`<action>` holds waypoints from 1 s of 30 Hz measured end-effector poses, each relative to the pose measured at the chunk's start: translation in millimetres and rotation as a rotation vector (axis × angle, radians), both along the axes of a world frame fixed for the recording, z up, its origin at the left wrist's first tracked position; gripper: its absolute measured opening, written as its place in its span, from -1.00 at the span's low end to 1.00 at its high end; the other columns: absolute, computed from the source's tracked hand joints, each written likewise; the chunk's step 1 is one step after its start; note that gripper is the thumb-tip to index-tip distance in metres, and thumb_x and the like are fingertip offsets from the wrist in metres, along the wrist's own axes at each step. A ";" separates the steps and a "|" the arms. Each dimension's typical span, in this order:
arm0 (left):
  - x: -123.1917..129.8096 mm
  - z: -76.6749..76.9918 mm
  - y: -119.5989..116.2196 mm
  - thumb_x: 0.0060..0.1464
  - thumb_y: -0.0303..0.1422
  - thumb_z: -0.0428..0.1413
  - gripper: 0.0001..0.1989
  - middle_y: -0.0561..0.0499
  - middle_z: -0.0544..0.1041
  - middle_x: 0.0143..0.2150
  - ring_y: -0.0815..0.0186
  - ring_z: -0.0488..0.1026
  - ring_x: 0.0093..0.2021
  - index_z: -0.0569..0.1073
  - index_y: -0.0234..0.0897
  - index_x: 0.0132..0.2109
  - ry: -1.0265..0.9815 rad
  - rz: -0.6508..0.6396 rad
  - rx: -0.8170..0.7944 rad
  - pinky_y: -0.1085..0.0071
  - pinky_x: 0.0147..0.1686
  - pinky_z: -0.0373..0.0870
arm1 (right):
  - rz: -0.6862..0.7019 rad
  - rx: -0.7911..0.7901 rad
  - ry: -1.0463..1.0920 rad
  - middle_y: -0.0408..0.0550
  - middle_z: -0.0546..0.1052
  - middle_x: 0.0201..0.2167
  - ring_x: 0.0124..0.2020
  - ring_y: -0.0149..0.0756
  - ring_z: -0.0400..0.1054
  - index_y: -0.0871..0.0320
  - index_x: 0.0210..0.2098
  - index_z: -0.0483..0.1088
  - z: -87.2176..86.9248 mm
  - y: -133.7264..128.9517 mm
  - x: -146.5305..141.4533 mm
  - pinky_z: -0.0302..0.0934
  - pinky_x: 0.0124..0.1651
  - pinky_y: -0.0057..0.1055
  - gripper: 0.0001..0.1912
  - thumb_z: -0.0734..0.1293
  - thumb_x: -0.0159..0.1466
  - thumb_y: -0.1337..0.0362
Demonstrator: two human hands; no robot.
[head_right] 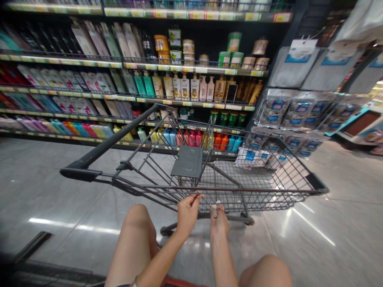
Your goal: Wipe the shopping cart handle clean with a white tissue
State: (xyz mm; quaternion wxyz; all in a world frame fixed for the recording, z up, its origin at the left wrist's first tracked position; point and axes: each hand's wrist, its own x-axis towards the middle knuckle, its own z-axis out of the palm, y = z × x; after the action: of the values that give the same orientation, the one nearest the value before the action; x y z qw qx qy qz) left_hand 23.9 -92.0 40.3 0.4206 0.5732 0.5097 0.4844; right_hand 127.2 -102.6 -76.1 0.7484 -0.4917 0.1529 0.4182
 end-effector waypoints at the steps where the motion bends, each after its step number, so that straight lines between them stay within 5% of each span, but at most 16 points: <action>1: 0.0 -0.3 0.2 0.05 -0.37 0.01 -0.77 -0.01 0.61 -0.33 0.26 0.53 -0.28 0.56 -0.30 -0.32 -0.001 0.001 -0.001 0.41 -0.25 0.38 | 0.003 0.012 0.006 -0.23 0.42 -0.47 -0.44 -0.45 0.37 0.17 -0.44 0.29 4.2 0.0 -0.9 0.41 -0.33 -0.47 -0.87 0.30 0.01 0.48; 9: -0.4 0.2 0.3 0.05 -0.36 0.02 -0.77 -0.01 0.61 -0.32 0.27 0.53 -0.28 0.57 -0.31 -0.33 -0.005 -0.001 -0.006 0.44 -0.24 0.37 | 0.106 0.078 0.056 -0.18 0.44 -0.50 -0.44 -0.45 0.39 0.19 -0.48 0.30 30.2 -9.8 -8.0 0.43 -0.28 -0.43 -0.91 0.26 0.07 0.48; 14: -0.5 1.6 -0.3 0.05 -0.35 0.02 -0.77 -0.01 0.61 -0.35 0.28 0.52 -0.33 0.56 -0.31 -0.32 -0.011 -0.004 0.000 0.45 -0.29 0.38 | 0.148 0.275 -0.029 -0.17 0.47 -0.42 -0.37 -0.47 0.41 0.22 -0.40 0.35 79.7 -8.3 -25.1 0.39 -0.23 -0.54 -0.87 0.33 0.02 0.46; 19: -0.8 2.4 0.5 0.04 -0.38 0.00 -0.76 0.00 0.60 -0.37 0.28 0.51 -0.36 0.57 -0.31 -0.32 -0.002 -0.011 0.017 0.44 -0.33 0.38 | 0.117 0.283 0.018 -0.20 0.46 -0.46 -0.38 -0.49 0.41 0.21 -0.41 0.35 120.2 -6.1 -35.8 0.39 -0.23 -0.56 -0.89 0.29 0.05 0.49; 30: -1.8 -0.6 0.4 0.04 -0.40 0.00 -0.77 0.01 0.60 -0.40 0.32 0.49 -0.42 0.56 -0.32 -0.33 0.016 -0.010 0.045 0.48 -0.38 0.37 | 0.213 0.300 0.394 -0.05 0.49 -0.30 -0.24 -0.40 0.42 0.22 -0.32 0.36 139.2 -16.5 -18.7 0.42 -0.22 -0.47 -0.86 0.20 0.20 0.49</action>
State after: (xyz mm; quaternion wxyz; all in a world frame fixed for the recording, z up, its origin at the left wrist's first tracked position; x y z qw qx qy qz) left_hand 22.1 -91.6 39.7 0.4057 0.5890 0.4992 0.4892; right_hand 108.5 -119.1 63.1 0.7204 -0.2977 0.1793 0.6002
